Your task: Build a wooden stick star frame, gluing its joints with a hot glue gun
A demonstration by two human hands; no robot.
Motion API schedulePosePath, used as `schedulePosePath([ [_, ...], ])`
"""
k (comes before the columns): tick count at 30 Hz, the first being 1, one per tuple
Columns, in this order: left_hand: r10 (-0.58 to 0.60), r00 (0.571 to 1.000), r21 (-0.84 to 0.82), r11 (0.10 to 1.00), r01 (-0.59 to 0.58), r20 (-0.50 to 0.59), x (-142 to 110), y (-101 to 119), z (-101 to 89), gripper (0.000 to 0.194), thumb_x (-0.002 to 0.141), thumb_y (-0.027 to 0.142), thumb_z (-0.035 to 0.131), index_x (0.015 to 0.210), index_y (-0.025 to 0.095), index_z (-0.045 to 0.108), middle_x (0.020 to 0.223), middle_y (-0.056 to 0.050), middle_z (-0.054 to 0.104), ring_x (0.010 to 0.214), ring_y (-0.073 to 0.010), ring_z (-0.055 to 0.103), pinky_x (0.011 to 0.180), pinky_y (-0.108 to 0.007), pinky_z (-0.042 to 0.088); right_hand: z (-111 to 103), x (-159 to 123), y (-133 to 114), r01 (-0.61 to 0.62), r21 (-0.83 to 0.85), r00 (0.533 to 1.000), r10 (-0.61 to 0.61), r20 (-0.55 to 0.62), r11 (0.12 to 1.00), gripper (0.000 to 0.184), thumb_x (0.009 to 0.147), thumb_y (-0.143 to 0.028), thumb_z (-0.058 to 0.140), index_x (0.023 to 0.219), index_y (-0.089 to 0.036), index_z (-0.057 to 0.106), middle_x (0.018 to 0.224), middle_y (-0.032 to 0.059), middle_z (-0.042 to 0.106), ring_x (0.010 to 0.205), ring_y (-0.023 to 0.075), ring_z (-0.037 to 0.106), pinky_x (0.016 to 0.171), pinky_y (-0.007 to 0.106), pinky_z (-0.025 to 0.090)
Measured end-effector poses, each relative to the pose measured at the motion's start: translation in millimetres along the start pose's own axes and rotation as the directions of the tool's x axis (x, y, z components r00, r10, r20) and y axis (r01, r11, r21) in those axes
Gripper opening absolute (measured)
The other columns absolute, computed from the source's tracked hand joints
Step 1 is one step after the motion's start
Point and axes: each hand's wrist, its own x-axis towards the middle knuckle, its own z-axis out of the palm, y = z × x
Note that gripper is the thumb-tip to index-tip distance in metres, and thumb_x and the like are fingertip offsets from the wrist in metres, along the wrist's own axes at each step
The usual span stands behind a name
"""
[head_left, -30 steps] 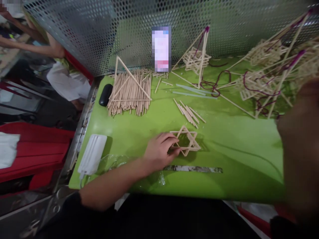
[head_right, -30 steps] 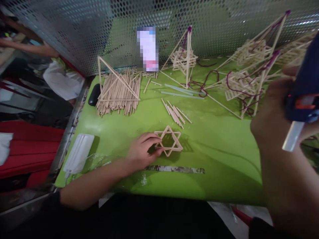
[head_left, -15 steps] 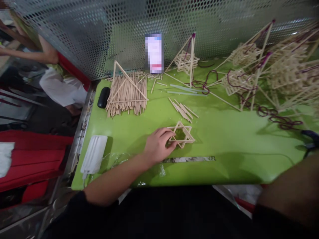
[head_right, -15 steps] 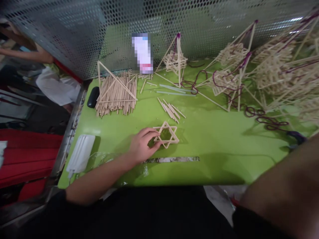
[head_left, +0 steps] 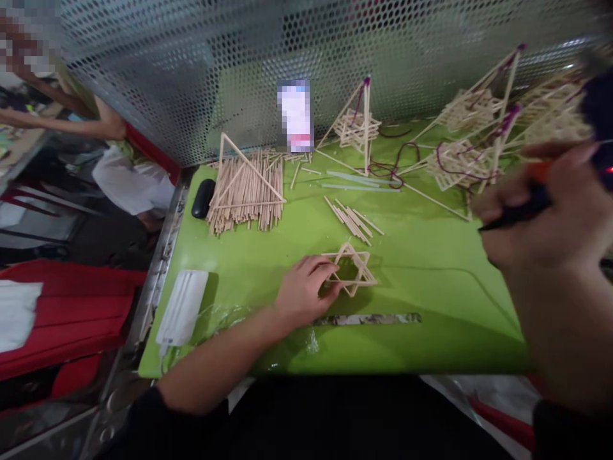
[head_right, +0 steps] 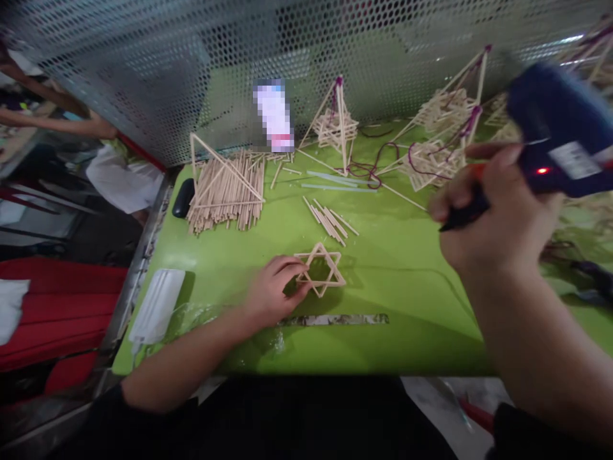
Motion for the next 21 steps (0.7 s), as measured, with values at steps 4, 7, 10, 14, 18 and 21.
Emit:
schedulePosePath([
  [4, -0.017, 1.000, 0.034, 0.999, 0.016, 0.024, -1, 3, -4.8, 0.032, 0.111, 0.039, 0.080, 0.133, 0.017, 0.075, 0.122, -0.011, 0.083, 0.106, -0.0254, 0.083, 0.083, -0.047, 0.078, 7, -26, 23, -0.157, 0.224, 0.987, 0.158, 0.012, 0.962, 0.033, 0.090, -0.047, 0.102, 0.094, -0.024, 0.079, 0.075, 0.0031, 0.059, 0.064, 0.0186, 0.055, 0.053, 0.037, 0.039],
  [7, 0.000, 1.000, 0.029, 1.000, 0.000, -0.001, -2, 2, -6.7, 0.030, 0.113, 0.041, 0.075, 0.133, 0.018, 0.074, 0.120, -0.011, 0.083, 0.102, -0.0240, 0.083, 0.080, -0.044, 0.078, 1, -45, 41, -0.294, 0.145, 0.954, 0.280, 0.110, 0.945, 0.030, 0.094, -0.050, 0.100, 0.098, -0.026, 0.082, 0.079, 0.0064, 0.074, 0.067, 0.0240, 0.069, 0.060, 0.041, 0.053],
  [10, 0.005, 0.999, 0.005, 1.000, -0.005, -0.032, -3, 2, -8.1, 0.030, 0.114, 0.039, 0.074, 0.135, 0.017, 0.073, 0.117, -0.011, 0.083, 0.099, -0.0225, 0.082, 0.078, -0.042, 0.078, -2, -64, 50, -0.433, 0.015, 0.884, 0.422, 0.199, 0.901, 0.034, 0.099, -0.060, 0.096, 0.106, -0.029, 0.083, 0.092, 0.0080, 0.086, 0.073, 0.0273, 0.079, 0.069, 0.045, 0.064],
  [14, -0.009, 1.000, -0.023, 1.000, 0.008, -0.030, -3, 3, -9.2, 0.031, 0.115, 0.042, 0.073, 0.131, 0.015, 0.073, 0.110, -0.010, 0.083, 0.090, -0.0196, 0.081, 0.070, -0.035, 0.076, 3, -82, 49, -0.432, -0.157, 0.834, 0.459, 0.307, 0.888, 0.039, 0.105, -0.068, 0.088, 0.109, -0.029, 0.083, 0.105, 0.0067, 0.090, 0.081, 0.0229, 0.083, 0.070, 0.037, 0.063],
  [18, -0.035, 0.999, -0.049, 0.998, 0.035, -0.006, -2, 6, -9.2, 0.027, 0.115, 0.039, 0.074, 0.131, 0.017, 0.073, 0.111, -0.008, 0.084, 0.089, -0.0187, 0.082, 0.071, -0.034, 0.076, 9, -89, 53, -0.460, -0.138, 0.792, 0.476, 0.382, 0.877, 0.042, 0.107, -0.070, 0.085, 0.114, -0.028, 0.080, 0.109, 0.0076, 0.091, 0.076, 0.0215, 0.083, 0.071, 0.038, 0.065],
  [21, -0.035, 0.999, -0.076, 0.997, 0.034, -0.011, -2, 6, -8.2, 0.024, 0.115, 0.036, 0.075, 0.132, 0.018, 0.073, 0.111, -0.008, 0.085, 0.089, -0.0180, 0.083, 0.072, -0.033, 0.077, 11, -92, 59, -0.480, -0.086, 0.781, 0.470, 0.411, 0.873, 0.040, 0.108, -0.066, 0.086, 0.116, -0.028, 0.080, 0.112, 0.0067, 0.091, 0.076, 0.0205, 0.083, 0.076, 0.040, 0.070],
])
